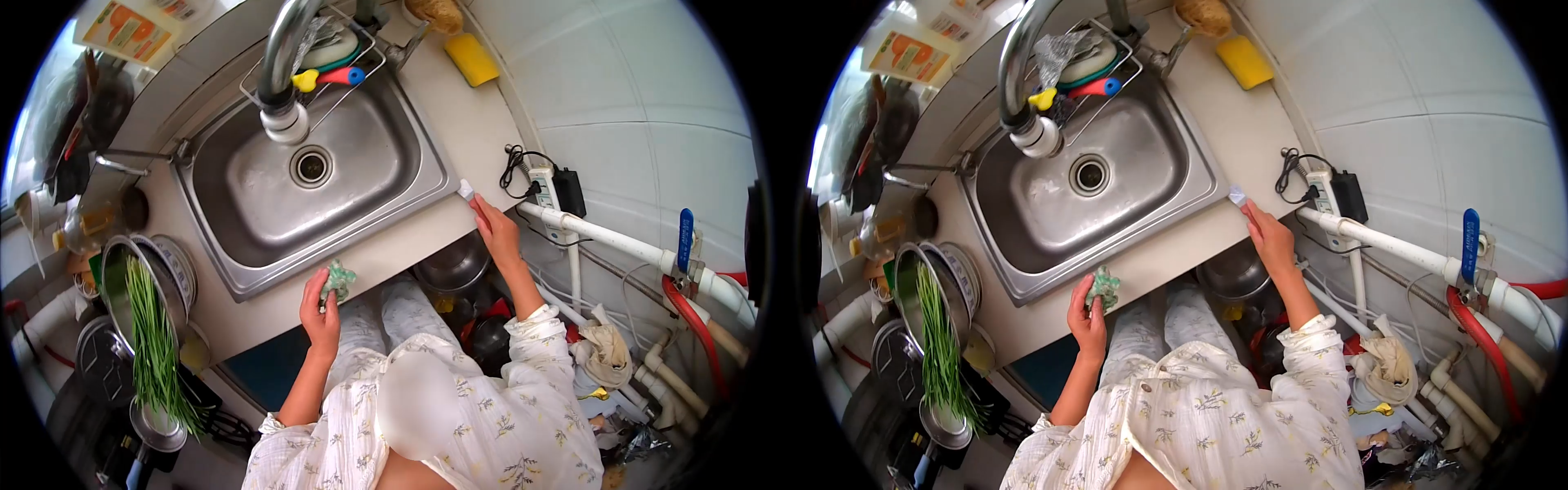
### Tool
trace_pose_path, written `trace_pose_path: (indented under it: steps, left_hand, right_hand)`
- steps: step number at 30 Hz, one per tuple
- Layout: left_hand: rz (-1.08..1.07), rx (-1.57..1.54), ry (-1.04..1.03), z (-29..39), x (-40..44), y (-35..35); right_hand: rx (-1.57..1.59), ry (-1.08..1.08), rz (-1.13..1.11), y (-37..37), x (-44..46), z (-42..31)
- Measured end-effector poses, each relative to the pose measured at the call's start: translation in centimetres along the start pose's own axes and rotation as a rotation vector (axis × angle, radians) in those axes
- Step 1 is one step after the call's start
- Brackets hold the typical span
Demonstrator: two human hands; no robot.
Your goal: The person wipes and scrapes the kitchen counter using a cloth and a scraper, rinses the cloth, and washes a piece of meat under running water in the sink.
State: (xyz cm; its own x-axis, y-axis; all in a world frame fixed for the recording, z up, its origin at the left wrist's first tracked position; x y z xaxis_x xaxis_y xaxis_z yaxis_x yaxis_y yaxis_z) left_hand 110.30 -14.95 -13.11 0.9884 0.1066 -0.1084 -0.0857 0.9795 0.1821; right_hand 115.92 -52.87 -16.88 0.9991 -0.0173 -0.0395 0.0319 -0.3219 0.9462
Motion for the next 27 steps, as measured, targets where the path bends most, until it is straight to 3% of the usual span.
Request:
trace_pose_path:
  steps: [3, 6, 7, 10, 13, 17, 19, 27]
  left_hand:
    - [0.409, -0.129, 0.170, -3.1, -5.0, 6.6]
    - [0.720, -0.093, 0.100, -4.6, -8.1, 13.0]
    - [0.703, -0.056, 0.119, -6.9, -8.6, 14.7]
    - [0.558, 0.640, 0.108, -10.9, -6.5, 15.4]
    - [0.515, 0.880, 0.141, -12.1, -5.1, 13.2]
    - [0.338, 0.771, 0.073, -11.0, -4.1, 7.0]
    - [0.230, 0.743, 0.024, -9.7, -3.1, 2.6]
    - [-0.218, 0.591, -0.200, -4.7, 0.5, -16.2]
  right_hand:
    - [0.192, -0.042, -0.009, -0.1, -2.7, -1.0]
    - [0.288, -0.082, -0.049, -0.3, -4.4, -1.7]
    - [0.268, -0.057, -0.033, 0.0, -4.7, -2.7]
    - [0.265, -0.019, -0.048, -0.3, -5.2, -4.1]
    - [0.306, 0.018, -0.060, 0.8, -5.3, -6.3]
    - [0.460, -0.004, -0.056, 1.8, -5.4, -7.4]
    - [0.331, 0.052, 0.005, 2.3, -5.8, -6.7]
    - [0.381, -0.128, 0.101, 5.5, -7.6, -3.2]
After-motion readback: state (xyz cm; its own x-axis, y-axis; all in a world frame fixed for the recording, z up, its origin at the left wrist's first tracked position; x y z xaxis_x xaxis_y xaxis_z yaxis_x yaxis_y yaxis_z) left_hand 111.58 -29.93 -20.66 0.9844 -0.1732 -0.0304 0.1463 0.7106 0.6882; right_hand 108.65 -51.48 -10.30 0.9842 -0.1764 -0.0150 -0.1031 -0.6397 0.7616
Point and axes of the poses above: each hand's wrist, its own x-axis towards the middle knuckle, its own y-axis out of the back of the hand, z = x × y, the point moved 9 cm from there along x, towards the middle knuckle, and after that the axes turned 12 degrees about -x, right-handed, at the moved point
